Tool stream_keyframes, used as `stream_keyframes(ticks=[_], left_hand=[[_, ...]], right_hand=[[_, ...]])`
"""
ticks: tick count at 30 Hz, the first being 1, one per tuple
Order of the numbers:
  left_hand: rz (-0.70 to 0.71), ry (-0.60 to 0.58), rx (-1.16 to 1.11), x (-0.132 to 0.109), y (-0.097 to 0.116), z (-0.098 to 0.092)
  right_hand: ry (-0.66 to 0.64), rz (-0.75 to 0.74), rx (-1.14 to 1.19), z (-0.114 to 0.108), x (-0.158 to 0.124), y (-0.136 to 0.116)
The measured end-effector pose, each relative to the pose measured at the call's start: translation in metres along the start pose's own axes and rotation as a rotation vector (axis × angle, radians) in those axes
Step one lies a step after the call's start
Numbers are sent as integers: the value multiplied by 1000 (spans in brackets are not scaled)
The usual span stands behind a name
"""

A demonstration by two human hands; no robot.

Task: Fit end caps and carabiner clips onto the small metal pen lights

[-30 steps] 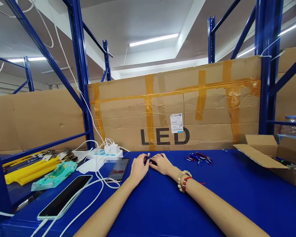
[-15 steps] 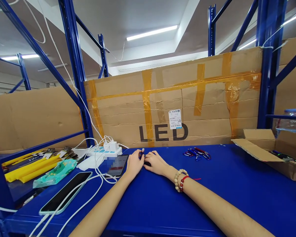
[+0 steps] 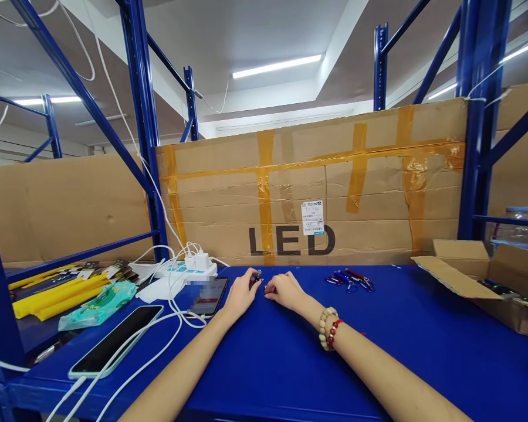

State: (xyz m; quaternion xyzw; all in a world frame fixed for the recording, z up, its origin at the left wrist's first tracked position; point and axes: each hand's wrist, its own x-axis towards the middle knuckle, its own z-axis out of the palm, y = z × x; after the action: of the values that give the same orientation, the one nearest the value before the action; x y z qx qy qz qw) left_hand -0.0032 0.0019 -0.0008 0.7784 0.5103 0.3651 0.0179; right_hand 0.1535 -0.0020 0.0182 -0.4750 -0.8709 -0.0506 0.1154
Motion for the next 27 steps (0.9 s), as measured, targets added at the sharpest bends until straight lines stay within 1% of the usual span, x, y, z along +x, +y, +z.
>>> stream_keyframes(ticks=[6, 12, 15, 18, 21, 24, 27], left_hand=[[69, -43, -4, -2, 5, -3], [72, -101, 62, -3, 8, -2], [65, -114, 98, -3, 9, -3], [54, -123, 120, -3, 10, -4], [51, -141, 127, -4, 11, -5], [51, -150, 122, -4, 12, -5], [46, -146, 113, -3, 11, -4]], right_hand=[[14, 91, 80, 6, 2, 1], [75, 141, 193, 15, 3, 8], [160, 175, 251, 15, 2, 9], [294, 203, 326, 11, 1, 9], [424, 187, 417, 7, 0, 8], [481, 131, 508, 9, 1, 7], [491, 101, 589, 17, 6, 8]])
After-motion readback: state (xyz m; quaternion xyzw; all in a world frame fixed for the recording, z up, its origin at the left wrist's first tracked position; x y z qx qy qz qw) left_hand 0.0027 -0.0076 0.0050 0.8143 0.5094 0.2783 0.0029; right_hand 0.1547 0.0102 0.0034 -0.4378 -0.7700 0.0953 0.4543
